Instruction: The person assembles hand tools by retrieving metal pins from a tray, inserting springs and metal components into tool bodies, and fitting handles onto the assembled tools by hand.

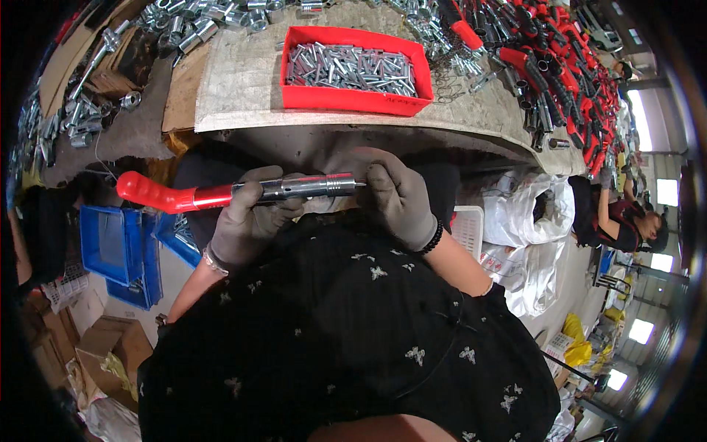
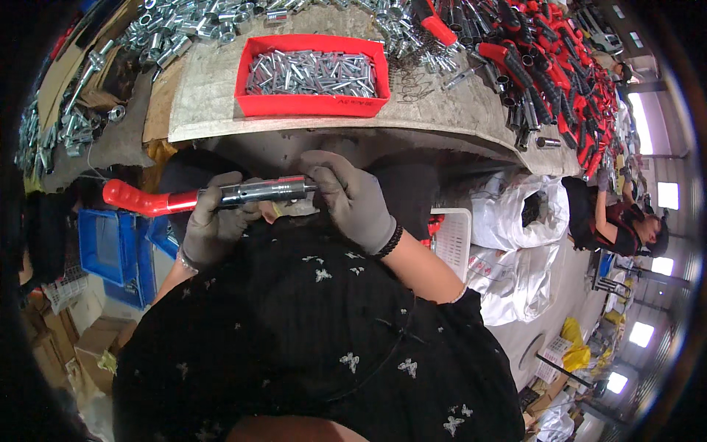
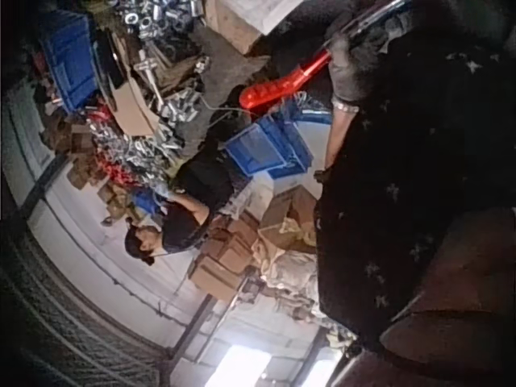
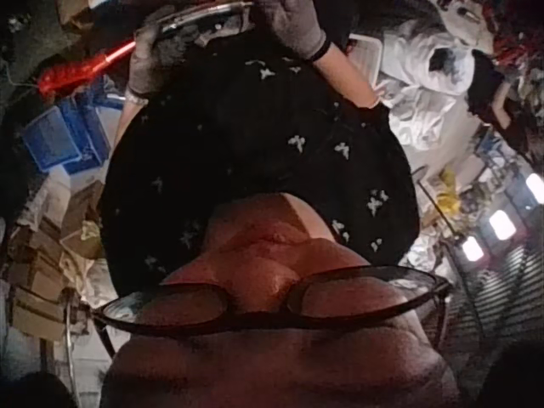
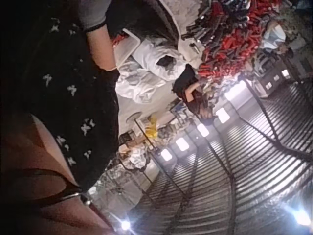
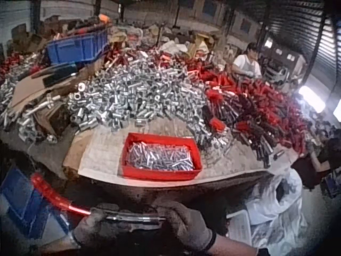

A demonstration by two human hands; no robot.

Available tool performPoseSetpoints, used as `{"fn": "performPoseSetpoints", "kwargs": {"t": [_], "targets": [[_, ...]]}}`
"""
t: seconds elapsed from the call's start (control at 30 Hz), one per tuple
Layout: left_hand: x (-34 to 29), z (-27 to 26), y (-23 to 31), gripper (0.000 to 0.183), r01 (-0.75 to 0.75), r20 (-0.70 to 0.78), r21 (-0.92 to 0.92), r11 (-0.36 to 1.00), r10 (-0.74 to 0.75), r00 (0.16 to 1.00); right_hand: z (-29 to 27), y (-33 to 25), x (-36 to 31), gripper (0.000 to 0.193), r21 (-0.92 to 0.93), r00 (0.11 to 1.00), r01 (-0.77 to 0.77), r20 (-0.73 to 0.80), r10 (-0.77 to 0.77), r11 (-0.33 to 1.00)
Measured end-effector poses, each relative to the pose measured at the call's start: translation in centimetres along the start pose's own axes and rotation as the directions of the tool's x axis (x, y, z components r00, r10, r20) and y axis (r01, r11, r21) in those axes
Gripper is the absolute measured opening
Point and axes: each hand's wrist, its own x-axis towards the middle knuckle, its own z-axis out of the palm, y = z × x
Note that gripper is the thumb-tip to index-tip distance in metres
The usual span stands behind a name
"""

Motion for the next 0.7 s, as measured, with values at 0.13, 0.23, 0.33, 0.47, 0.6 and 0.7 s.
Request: {"fn": "performPoseSetpoints", "kwargs": {"t": [0.13, 0.23, 0.33, 0.47, 0.6, 0.7], "targets": [[0.3, -1.0, -0.2, 0.044, 0.037, 0.051, -0.030, 0.999, -0.035, 0.998, 0.8, 0.2, -0.3, 0.051, -0.005, 0.988, 0.143, -0.065, -0.143, 0.990], [-0.1, -1.2, -0.5, 0.043, -0.006, 0.007, 0.113, 0.994, 0.005, 1.000, 0.2, 0.1, -1.0, 0.052, 0.076, 0.997, -0.041, -0.067, 0.046, 0.996], [0.1, -0.5, -0.5, 0.042, 0.021, -0.051, -0.036, 0.999, -0.022, 0.998, 0.4, 0.9, -0.5, 0.057, -0.019, 0.992, 0.050, -0.115, -0.052, 0.999], [0.0, -1.3, -0.8, 0.042, 0.031, -0.002, -0.043, 0.999, -0.031, 1.000, 0.7, 0.3, -0.7, 0.062, 0.019, 0.995, 0.000, -0.102, 0.001, 1.000], [0.1, -0.7, -0.6, 0.043, 0.056, 0.007, -0.047, 0.997, -0.055, 0.998, 0.8, 0.9, 0.1, 0.056, -0.286, 0.918, 0.340, -0.108, -0.382, 0.896], [-0.1, -0.8, -0.5, 0.041, 0.055, -0.010, -0.037, 0.998, -0.056, 0.998, 0.8, 0.6, -0.3, 0.048, -0.012, 0.991, -0.022, -0.134, 0.020, 1.000]]}}
